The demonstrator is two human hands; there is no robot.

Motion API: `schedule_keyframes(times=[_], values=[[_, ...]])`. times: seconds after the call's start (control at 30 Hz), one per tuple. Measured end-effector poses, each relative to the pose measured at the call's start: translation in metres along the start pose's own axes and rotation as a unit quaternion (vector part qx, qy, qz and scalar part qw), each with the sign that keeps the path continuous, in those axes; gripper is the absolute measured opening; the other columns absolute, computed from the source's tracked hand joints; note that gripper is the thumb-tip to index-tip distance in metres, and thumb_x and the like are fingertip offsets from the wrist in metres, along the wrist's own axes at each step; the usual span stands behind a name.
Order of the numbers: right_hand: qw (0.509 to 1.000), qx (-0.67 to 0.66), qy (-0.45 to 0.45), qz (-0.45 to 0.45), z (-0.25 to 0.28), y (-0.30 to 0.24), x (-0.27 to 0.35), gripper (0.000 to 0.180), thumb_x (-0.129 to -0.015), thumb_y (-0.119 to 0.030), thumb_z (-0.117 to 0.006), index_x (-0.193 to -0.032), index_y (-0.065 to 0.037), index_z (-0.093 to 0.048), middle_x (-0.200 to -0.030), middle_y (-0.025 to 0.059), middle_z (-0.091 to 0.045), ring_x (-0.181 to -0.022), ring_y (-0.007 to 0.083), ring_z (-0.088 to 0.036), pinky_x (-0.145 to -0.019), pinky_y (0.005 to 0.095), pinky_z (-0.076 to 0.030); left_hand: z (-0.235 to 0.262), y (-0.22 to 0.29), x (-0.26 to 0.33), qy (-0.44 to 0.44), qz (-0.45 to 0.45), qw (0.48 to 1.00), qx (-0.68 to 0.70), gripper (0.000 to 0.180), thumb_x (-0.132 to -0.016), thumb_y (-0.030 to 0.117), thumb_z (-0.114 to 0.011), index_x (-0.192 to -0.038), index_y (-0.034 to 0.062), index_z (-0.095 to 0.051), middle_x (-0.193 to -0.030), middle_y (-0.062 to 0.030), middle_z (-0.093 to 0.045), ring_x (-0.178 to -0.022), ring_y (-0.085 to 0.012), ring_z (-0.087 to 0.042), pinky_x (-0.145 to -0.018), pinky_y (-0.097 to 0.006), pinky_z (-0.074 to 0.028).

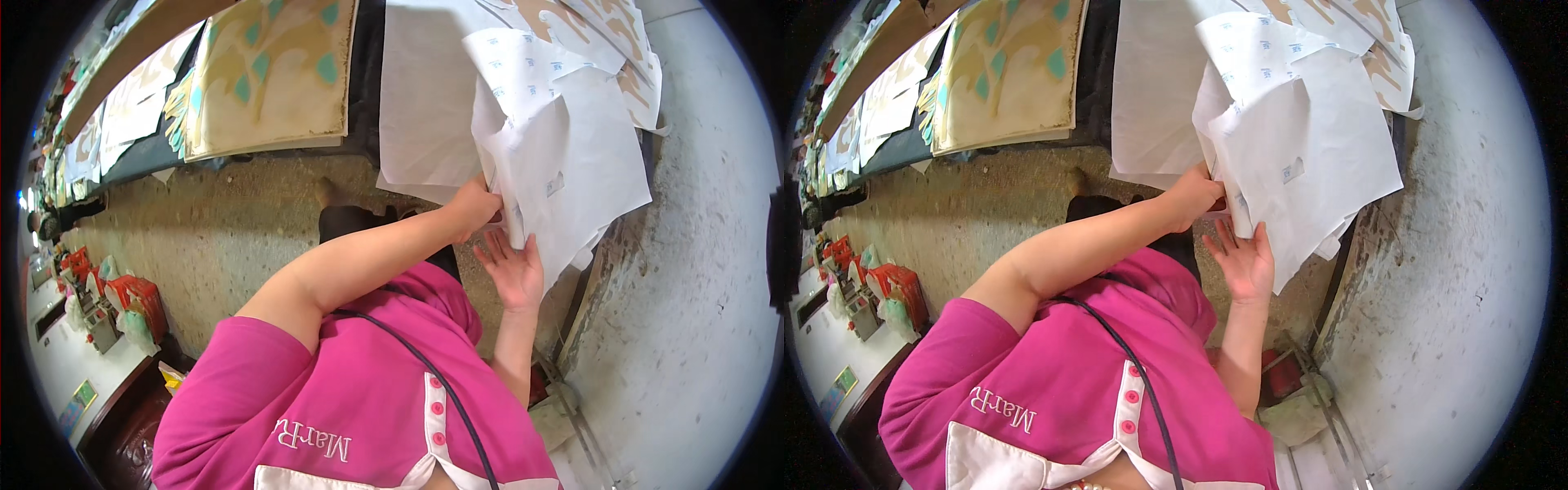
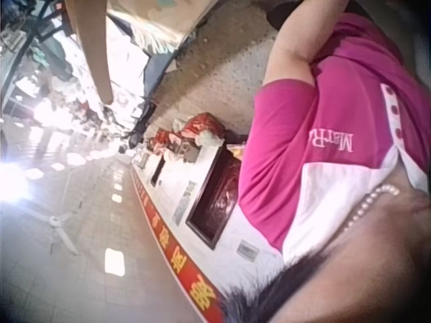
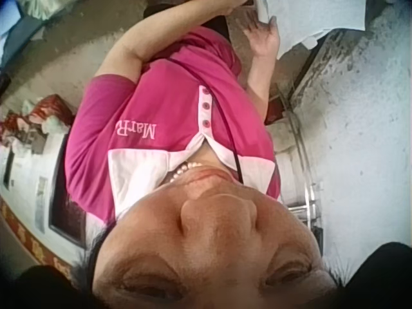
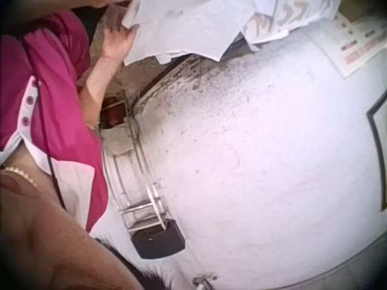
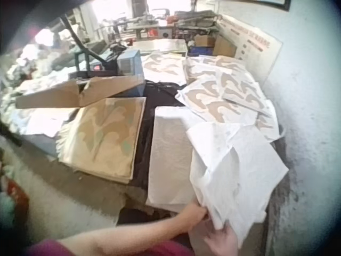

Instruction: The person opens a heat press machine, arranges cut shoe pieces on the press bed by hand, covers them with a protective paper sheet, and pulls down the handle to close the heat press machine.

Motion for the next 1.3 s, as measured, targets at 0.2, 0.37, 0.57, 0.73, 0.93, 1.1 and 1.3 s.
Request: schedule_keyframes(times=[0.2,0.37,0.57,0.73,0.93,1.1,1.3], values=[[0.994,0.005,-0.105,0.027,-0.025,-0.001,-0.013,0.044,-0.096,-0.036,-0.052,-0.129,-0.007,-0.049,-0.127,0.0131,-0.055,-0.118,0.0320,-0.049,-0.102,0.0536,-0.040,-0.004,-0.004,0.012,-0.040,-0.024,0.999,-0.026,0.032,-0.087,0.008,-0.058,-0.117,-0.0039,-0.057,-0.103,-0.0110,-0.064,-0.086,-0.0186,-0.061,-0.074,-0.030,-0.050],[0.978,0.025,0.095,0.187,-0.011,-0.038,-0.024,0.041,-0.094,-0.032,-0.054,-0.125,-0.005,-0.054,-0.123,0.0112,-0.061,-0.111,0.0294,-0.058,-0.094,0.0483,-0.047,-0.008,-0.002,0.027,-0.176,-0.057,0.982,-0.046,0.036,-0.084,0.008,-0.063,-0.118,-0.0041,-0.057,-0.101,-0.0124,-0.064,-0.088,-0.0191,-0.062,-0.076,-0.029,-0.051],[0.947,-0.031,-0.010,0.321,0.022,-0.090,0.009,0.030,-0.093,-0.013,-0.054,-0.118,0.004,-0.056,-0.119,0.0151,-0.063,-0.105,0.0269,-0.062,-0.087,0.0361,-0.054,0.114,-0.002,0.020,0.056,-0.167,0.945,-0.275,0.051,-0.077,0.014,-0.069,-0.125,0.0044,-0.053,-0.110,-0.0141,-0.059,-0.100,-0.0226,-0.058,-0.086,-0.034,-0.049],[0.901,-0.087,-0.072,0.418,0.052,-0.137,0.041,0.029,-0.092,-0.011,-0.053,-0.114,0.007,-0.057,-0.112,0.0164,-0.065,-0.100,0.0257,-0.064,-0.087,0.0366,-0.054,0.190,-0.008,0.026,0.262,-0.115,0.946,-0.150,0.061,-0.075,0.015,-0.073,-0.129,0.0038,-0.047,-0.107,-0.0124,-0.057,-0.093,-0.0208,-0.056,-0.079,-0.032,-0.048],[0.873,-0.159,-0.114,0.447,0.053,-0.163,0.068,0.027,-0.093,-0.011,-0.053,-0.112,0.007,-0.058,-0.110,0.0153,-0.066,-0.096,0.0240,-0.065,-0.086,0.0362,-0.055,0.186,-0.019,0.008,0.225,0.000,0.974,-0.023,0.056,-0.081,0.019,-0.071,-0.129,0.0045,-0.046,-0.096,-0.0084,-0.058,-0.077,-0.0156,-0.055,-0.064,-0.029,-0.047],[0.838,-0.273,-0.152,0.447,0.023,-0.172,0.082,0.026,-0.091,-0.007,-0.058,-0.112,0.007,-0.058,-0.111,0.0139,-0.066,-0.098,0.0234,-0.065,-0.088,0.0357,-0.054,0.180,-0.001,-0.006,0.215,0.034,0.961,-0.171,0.038,-0.083,0.021,-0.066,-0.115,0.0030,-0.058,-0.085,-0.0058,-0.062,-0.070,-0.0145,-0.056,-0.061,-0.028,-0.046],[0.800,-0.234,-0.279,0.477,-0.042,-0.219,0.104,0.031,-0.087,-0.009,-0.064,-0.113,0.006,-0.058,-0.113,0.0145,-0.065,-0.102,0.0250,-0.064,-0.090,0.0366,-0.053,0.169,0.008,0.001,0.178,-0.032,0.979,-0.094,0.033,-0.083,0.018,-0.064,-0.112,0.0034,-0.060,-0.094,-0.0070,-0.066,-0.075,-0.0144,-0.060,-0.063,-0.029,-0.047]])
Point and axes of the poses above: each hand's wrist, its own x-axis away from the middle knuckle, its own z-axis out of the back of the hand, y = z × x, the point moved 3 cm from there along -x, towards the middle knuckle
